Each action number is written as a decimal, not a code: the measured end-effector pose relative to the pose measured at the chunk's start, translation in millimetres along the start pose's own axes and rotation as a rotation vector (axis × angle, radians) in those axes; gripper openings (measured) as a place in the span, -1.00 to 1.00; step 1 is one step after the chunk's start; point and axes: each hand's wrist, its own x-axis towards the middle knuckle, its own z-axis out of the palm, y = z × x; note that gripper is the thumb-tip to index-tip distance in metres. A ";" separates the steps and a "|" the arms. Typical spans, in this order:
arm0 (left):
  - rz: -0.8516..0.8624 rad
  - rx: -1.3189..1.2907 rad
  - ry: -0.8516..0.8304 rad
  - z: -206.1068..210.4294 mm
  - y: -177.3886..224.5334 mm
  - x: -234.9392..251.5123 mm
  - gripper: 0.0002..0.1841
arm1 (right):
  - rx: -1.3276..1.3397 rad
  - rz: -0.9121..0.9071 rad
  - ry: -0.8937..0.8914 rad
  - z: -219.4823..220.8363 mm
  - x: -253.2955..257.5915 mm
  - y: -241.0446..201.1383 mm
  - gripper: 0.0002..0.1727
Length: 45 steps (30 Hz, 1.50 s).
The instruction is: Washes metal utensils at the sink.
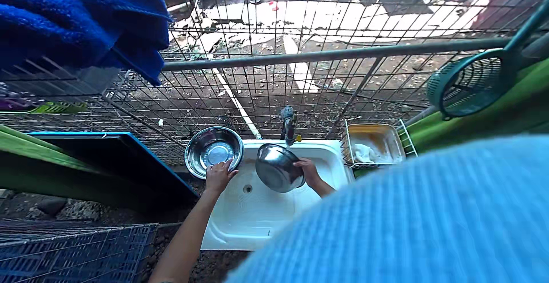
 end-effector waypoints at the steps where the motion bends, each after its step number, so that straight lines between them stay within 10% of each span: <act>1: 0.045 -0.080 0.115 2.5 6.8 -3.9 -0.41 | 0.068 0.037 0.075 -3.5 9.0 -4.0 -0.90; 4: 0.214 -0.358 0.322 1.9 47.9 -7.9 -0.50 | 0.172 0.116 0.139 -19.4 28.9 -10.7 -0.87; 12: 0.184 -0.775 -0.081 -5.6 149.0 67.5 -0.53 | 0.151 0.036 0.015 -68.5 49.0 -16.2 -0.77; 16: 0.062 -0.923 -0.116 9.8 164.1 78.5 -0.54 | -0.439 -0.145 0.167 -57.7 54.2 -27.4 -0.67; 20: -0.238 -1.134 -0.026 25.0 173.9 70.9 -0.52 | -0.894 -0.559 0.019 11.4 16.3 -7.3 -0.33; 25: -0.509 -1.546 0.134 46.0 161.1 55.5 -0.48 | -1.056 -1.055 -0.050 47.7 2.9 28.5 -0.37; 31: -0.855 -1.873 -0.008 47.8 142.8 17.7 -0.44 | -0.690 -0.222 -0.058 -31.7 40.8 -2.7 -0.21; 36: -0.799 -1.900 -0.192 94.8 161.0 36.1 -0.43 | 0.035 0.033 0.197 -53.2 29.2 -26.3 -0.61; 42: -0.472 -1.514 -0.704 79.3 182.0 86.8 -0.07 | -0.399 -0.328 0.041 -54.4 -38.3 -51.7 -0.65; 45: -0.392 -1.375 -0.834 47.3 183.7 89.4 -0.05 | -0.917 -0.844 -0.053 -48.4 -67.5 -10.7 -0.68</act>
